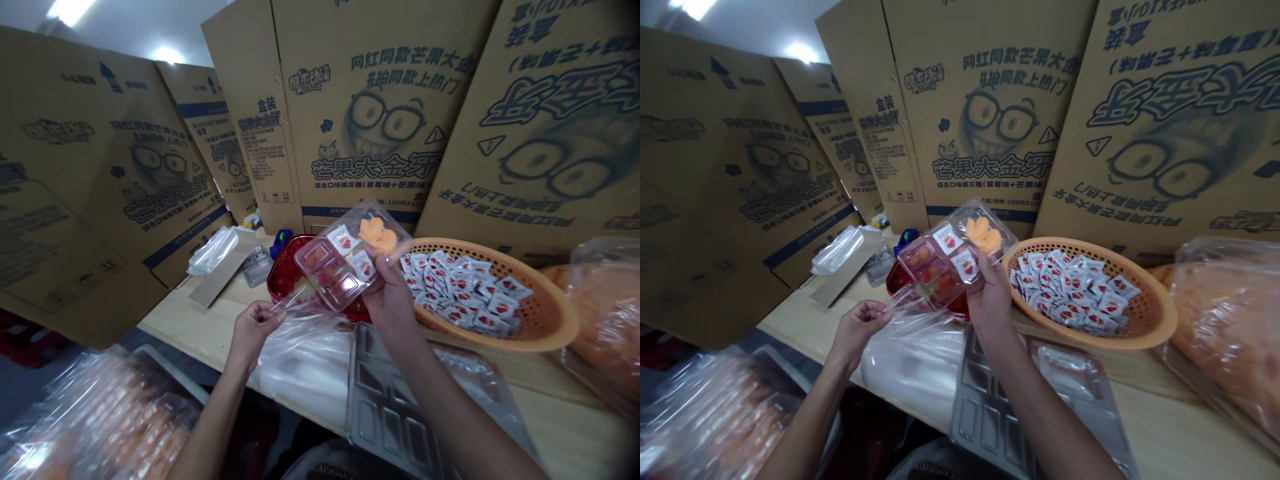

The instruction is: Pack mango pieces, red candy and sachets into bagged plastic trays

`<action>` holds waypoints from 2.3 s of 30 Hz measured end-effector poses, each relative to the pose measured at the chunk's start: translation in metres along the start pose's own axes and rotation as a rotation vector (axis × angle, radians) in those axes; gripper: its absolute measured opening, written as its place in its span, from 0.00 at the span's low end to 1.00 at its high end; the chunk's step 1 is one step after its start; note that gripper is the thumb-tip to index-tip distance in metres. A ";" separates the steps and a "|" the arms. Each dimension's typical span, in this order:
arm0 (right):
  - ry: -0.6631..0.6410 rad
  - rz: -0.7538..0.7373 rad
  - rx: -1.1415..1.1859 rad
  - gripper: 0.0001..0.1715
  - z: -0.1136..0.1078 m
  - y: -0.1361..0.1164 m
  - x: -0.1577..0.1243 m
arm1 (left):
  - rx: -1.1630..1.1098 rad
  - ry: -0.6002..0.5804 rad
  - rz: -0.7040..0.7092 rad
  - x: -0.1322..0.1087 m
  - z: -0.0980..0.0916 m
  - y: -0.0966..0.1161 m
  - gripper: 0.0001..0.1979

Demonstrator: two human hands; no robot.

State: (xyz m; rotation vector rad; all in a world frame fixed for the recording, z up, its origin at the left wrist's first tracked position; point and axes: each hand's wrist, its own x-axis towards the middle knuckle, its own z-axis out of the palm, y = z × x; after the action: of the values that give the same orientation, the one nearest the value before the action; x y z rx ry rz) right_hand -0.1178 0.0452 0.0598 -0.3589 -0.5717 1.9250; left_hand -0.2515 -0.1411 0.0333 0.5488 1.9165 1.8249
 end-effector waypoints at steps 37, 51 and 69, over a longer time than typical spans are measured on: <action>-0.136 0.051 -0.031 0.10 -0.008 0.041 0.023 | -0.357 -0.030 -0.259 0.019 -0.010 -0.020 0.17; -0.217 0.125 -0.151 0.12 -0.002 0.030 0.020 | -0.229 -0.230 -0.226 0.003 0.007 -0.008 0.18; -0.233 0.219 -0.202 0.14 0.004 0.025 0.009 | -0.176 -0.271 -0.204 -0.001 -0.001 0.003 0.20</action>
State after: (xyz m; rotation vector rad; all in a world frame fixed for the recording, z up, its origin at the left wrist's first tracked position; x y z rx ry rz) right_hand -0.1430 0.0442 0.0498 -0.3387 -0.9164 2.1417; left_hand -0.2508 -0.1423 0.0365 0.4937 1.5559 1.6739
